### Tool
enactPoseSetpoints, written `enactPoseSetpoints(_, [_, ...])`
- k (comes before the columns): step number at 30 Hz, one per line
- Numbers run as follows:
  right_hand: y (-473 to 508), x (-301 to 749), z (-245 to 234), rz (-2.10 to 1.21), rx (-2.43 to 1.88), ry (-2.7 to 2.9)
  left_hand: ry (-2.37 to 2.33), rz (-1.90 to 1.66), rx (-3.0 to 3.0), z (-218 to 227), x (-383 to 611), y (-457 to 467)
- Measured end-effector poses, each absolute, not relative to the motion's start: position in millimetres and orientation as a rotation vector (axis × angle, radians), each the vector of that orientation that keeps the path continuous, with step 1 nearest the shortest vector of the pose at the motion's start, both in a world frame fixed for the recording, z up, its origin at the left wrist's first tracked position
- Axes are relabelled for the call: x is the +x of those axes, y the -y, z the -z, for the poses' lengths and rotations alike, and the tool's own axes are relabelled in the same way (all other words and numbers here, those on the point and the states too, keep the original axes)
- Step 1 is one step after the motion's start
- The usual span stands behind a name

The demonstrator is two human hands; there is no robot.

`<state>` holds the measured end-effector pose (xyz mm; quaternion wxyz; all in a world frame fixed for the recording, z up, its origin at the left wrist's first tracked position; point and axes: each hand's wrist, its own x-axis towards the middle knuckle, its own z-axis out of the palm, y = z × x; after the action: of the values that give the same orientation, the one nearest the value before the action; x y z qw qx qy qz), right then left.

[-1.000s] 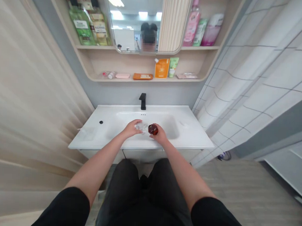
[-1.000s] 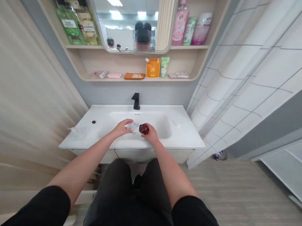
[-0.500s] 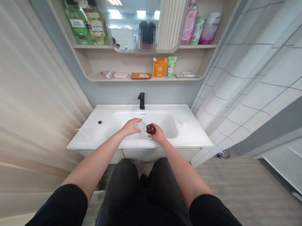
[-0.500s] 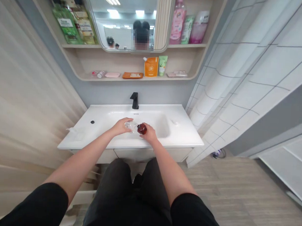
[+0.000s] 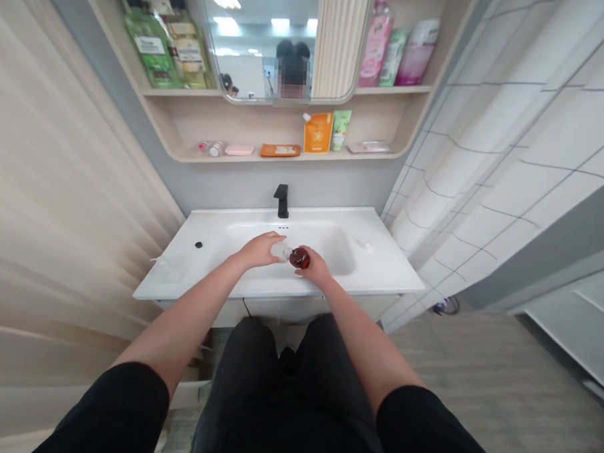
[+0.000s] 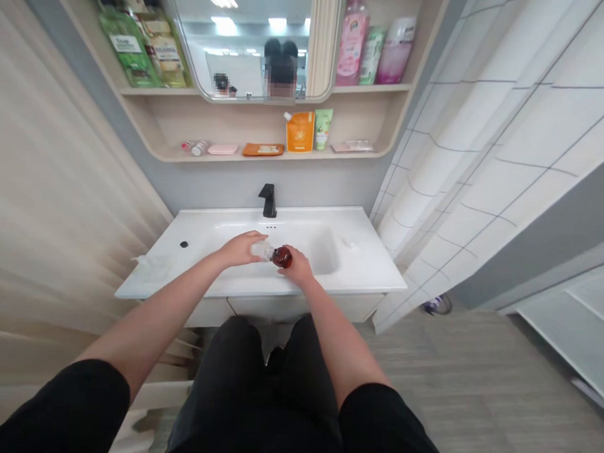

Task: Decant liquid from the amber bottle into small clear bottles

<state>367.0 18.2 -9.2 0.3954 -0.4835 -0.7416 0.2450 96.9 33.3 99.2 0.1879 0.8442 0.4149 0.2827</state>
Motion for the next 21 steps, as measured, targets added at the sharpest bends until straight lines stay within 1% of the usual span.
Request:
enactPoseSetpoints(7, [-17.5, 366.9, 7.8, -0.632, -1.221, 1.871, -1.173, -0.684, 2.489, -112.4, 101.8, -35.0])
enactPoseSetpoints(13, [-17.3, 366.8, 7.0, -0.626, -1.205, 1.87, -1.269, -0.421, 2.647, -122.7, 103.8, -28.7])
enactPoseSetpoints(21, [-17.5, 366.5, 8.7, -0.631, -1.208, 1.856, -1.275, -0.378, 2.687, -126.2, 105.0, -28.4])
